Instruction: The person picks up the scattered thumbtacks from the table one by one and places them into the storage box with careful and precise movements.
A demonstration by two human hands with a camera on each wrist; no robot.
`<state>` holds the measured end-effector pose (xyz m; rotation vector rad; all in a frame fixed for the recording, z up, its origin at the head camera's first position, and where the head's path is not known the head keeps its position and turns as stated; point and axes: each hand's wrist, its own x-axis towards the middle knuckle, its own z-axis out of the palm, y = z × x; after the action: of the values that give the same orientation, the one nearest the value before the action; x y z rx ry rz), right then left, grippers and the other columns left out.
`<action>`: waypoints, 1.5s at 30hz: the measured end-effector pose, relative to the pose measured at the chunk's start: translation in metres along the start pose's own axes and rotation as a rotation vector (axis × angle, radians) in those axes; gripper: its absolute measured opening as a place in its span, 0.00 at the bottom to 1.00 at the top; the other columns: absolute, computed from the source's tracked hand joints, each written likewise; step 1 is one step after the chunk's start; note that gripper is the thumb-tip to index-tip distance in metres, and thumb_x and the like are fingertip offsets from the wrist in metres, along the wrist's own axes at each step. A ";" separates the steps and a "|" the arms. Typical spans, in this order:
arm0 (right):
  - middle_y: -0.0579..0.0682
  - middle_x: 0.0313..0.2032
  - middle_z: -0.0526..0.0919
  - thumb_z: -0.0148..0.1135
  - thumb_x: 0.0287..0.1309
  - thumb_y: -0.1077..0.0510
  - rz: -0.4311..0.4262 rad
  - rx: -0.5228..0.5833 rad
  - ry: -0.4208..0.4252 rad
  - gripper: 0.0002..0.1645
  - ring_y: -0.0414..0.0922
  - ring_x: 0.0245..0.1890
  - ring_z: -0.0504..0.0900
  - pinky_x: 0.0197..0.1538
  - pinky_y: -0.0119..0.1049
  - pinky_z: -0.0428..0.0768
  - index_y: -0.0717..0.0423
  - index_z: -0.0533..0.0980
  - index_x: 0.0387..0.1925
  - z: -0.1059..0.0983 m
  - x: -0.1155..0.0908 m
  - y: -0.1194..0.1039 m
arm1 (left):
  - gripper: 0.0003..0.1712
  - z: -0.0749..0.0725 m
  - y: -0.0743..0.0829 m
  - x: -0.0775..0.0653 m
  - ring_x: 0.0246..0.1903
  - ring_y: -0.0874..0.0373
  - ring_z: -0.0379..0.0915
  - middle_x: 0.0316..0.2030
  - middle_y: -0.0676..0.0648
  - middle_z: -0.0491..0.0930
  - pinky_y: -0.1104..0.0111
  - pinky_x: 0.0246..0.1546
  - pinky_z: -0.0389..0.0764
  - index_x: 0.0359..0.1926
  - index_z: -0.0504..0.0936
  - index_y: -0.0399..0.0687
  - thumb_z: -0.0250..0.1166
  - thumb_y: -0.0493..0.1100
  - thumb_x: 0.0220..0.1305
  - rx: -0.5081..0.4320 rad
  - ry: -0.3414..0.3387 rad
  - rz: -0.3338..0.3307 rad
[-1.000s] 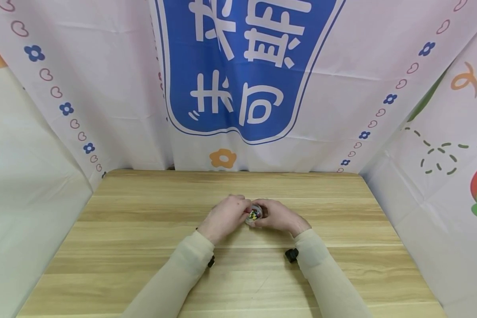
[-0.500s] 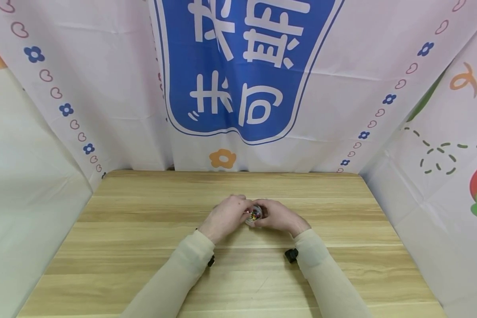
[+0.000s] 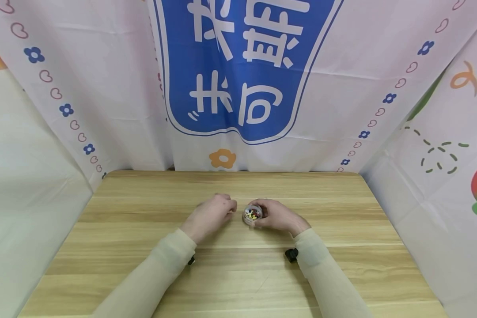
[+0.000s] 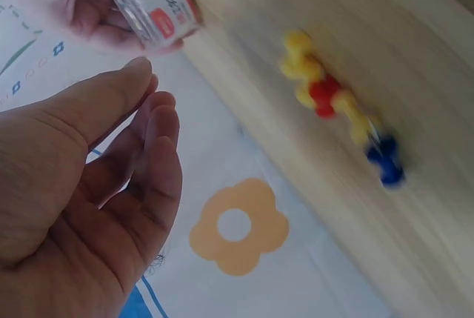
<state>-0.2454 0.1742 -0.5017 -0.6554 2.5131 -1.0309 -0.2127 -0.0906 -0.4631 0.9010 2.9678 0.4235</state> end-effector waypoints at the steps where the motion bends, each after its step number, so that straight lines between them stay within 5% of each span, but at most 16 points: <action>1: 0.51 0.63 0.93 0.85 0.71 0.56 -0.003 -0.001 -0.001 0.32 0.48 0.65 0.89 0.77 0.55 0.85 0.53 0.85 0.72 0.000 0.000 0.000 | 0.06 -0.001 -0.002 -0.002 0.49 0.50 0.91 0.47 0.46 0.93 0.58 0.53 0.95 0.52 0.93 0.45 0.78 0.36 0.79 0.012 -0.006 0.004; 9: 0.52 0.65 0.92 0.84 0.72 0.55 0.007 0.001 -0.007 0.32 0.47 0.64 0.88 0.77 0.55 0.85 0.52 0.84 0.73 0.000 -0.003 -0.002 | 0.06 -0.007 -0.015 -0.015 0.45 0.52 0.90 0.45 0.46 0.92 0.59 0.50 0.95 0.52 0.94 0.45 0.78 0.37 0.79 0.098 -0.074 0.033; 13: 0.52 0.65 0.92 0.84 0.72 0.56 0.003 0.013 -0.007 0.32 0.47 0.64 0.88 0.76 0.55 0.85 0.52 0.84 0.73 -0.001 -0.003 -0.002 | 0.02 -0.012 -0.018 -0.020 0.39 0.57 0.84 0.39 0.49 0.89 0.62 0.43 0.93 0.46 0.93 0.45 0.79 0.36 0.78 0.110 -0.118 0.031; 21: 0.52 0.65 0.92 0.84 0.71 0.58 0.010 0.018 -0.005 0.33 0.46 0.63 0.88 0.75 0.53 0.86 0.53 0.84 0.73 -0.001 -0.002 -0.002 | 0.10 -0.024 -0.029 -0.028 0.33 0.61 0.77 0.34 0.52 0.85 0.68 0.34 0.86 0.37 0.89 0.48 0.79 0.34 0.77 0.150 -0.205 0.050; 30: 0.52 0.66 0.92 0.84 0.71 0.58 0.016 0.013 -0.011 0.34 0.47 0.64 0.88 0.76 0.54 0.85 0.52 0.84 0.75 -0.001 -0.003 -0.003 | 0.21 -0.039 -0.048 -0.039 0.29 0.65 0.60 0.26 0.58 0.71 0.74 0.30 0.63 0.24 0.79 0.49 0.70 0.20 0.62 0.108 -0.271 0.159; 38: 0.52 0.64 0.92 0.84 0.71 0.57 0.006 0.005 -0.006 0.33 0.46 0.62 0.88 0.74 0.52 0.86 0.53 0.84 0.74 -0.002 -0.003 -0.001 | 0.19 -0.032 -0.055 -0.041 0.30 0.67 0.62 0.28 0.58 0.77 0.75 0.31 0.66 0.27 0.84 0.52 0.80 0.28 0.70 0.129 -0.295 0.199; 45: 0.51 0.64 0.92 0.85 0.72 0.55 0.004 0.006 -0.011 0.32 0.44 0.61 0.87 0.73 0.50 0.86 0.52 0.84 0.73 -0.001 -0.002 -0.001 | 0.20 -0.027 -0.057 -0.043 0.30 0.66 0.63 0.29 0.58 0.80 0.74 0.31 0.68 0.27 0.83 0.53 0.84 0.30 0.68 0.141 -0.292 0.161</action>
<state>-0.2440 0.1751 -0.5006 -0.6526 2.5004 -1.0303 -0.2097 -0.1664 -0.4546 1.1131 2.6954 0.0736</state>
